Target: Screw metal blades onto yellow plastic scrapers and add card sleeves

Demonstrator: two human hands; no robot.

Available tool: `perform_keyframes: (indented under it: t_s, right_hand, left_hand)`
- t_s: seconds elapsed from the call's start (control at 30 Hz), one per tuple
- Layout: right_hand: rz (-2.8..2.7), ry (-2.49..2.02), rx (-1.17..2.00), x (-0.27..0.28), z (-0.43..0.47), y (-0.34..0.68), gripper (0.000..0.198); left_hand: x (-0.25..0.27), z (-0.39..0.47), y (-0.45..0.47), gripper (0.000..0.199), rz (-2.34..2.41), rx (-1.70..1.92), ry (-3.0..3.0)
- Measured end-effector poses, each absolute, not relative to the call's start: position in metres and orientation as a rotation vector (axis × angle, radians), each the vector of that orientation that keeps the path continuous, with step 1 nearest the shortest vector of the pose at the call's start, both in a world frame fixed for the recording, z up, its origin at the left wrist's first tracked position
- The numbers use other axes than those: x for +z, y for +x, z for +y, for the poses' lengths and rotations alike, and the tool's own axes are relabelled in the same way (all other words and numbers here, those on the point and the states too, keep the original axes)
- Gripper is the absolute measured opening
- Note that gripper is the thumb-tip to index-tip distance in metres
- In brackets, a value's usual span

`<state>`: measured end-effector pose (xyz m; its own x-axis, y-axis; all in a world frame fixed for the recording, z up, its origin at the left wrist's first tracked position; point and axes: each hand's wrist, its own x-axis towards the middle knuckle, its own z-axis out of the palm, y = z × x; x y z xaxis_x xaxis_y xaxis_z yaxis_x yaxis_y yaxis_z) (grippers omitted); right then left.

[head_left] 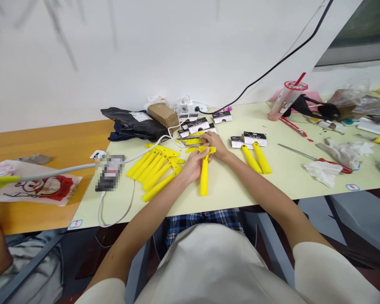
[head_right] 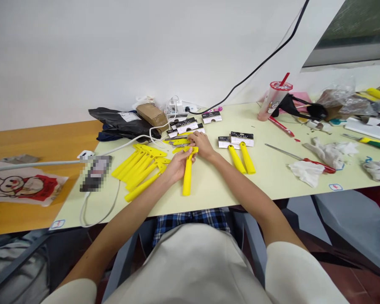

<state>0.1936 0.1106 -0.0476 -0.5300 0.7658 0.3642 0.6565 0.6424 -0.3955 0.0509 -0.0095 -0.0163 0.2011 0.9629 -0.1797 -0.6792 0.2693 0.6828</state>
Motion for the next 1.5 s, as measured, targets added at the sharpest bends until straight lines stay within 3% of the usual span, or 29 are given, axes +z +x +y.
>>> perform_keyframes:
  t_s: [0.3,0.7,0.8,0.97,1.13,1.3,1.5]
  right_hand:
    - [-2.254,-0.981,0.358,-0.053,0.118,0.192,0.023]
    - [-2.118,-1.075,0.498,-0.055,0.121,0.19,0.012]
    - [-2.007,-1.017,0.52,-0.049,0.118,0.191,0.022]
    - [-1.598,-0.881,0.856,-0.026,0.116,0.197,0.055]
    - [-1.336,-0.738,1.099,-0.004,0.114,0.203,0.055]
    - [-1.468,-0.719,1.115,0.0,0.108,0.205,0.054]
    - [-1.873,-0.79,1.173,-0.004,0.101,0.203,0.041]
  left_hand:
    - [-0.033,-0.002,0.052,0.008,0.713,1.344,0.477]
    - [-0.032,-0.004,0.053,0.011,0.738,1.328,0.464]
    - [-0.031,-0.004,0.053,0.005,0.75,1.333,0.452]
    - [-0.026,-0.003,0.052,0.01,0.744,1.307,0.366]
    - [-0.027,-0.002,0.052,0.017,0.695,1.28,0.317]
    - [-0.031,0.0,0.054,0.027,0.692,1.273,0.321]
    - [-0.031,0.001,0.055,0.024,0.708,1.3,0.383]
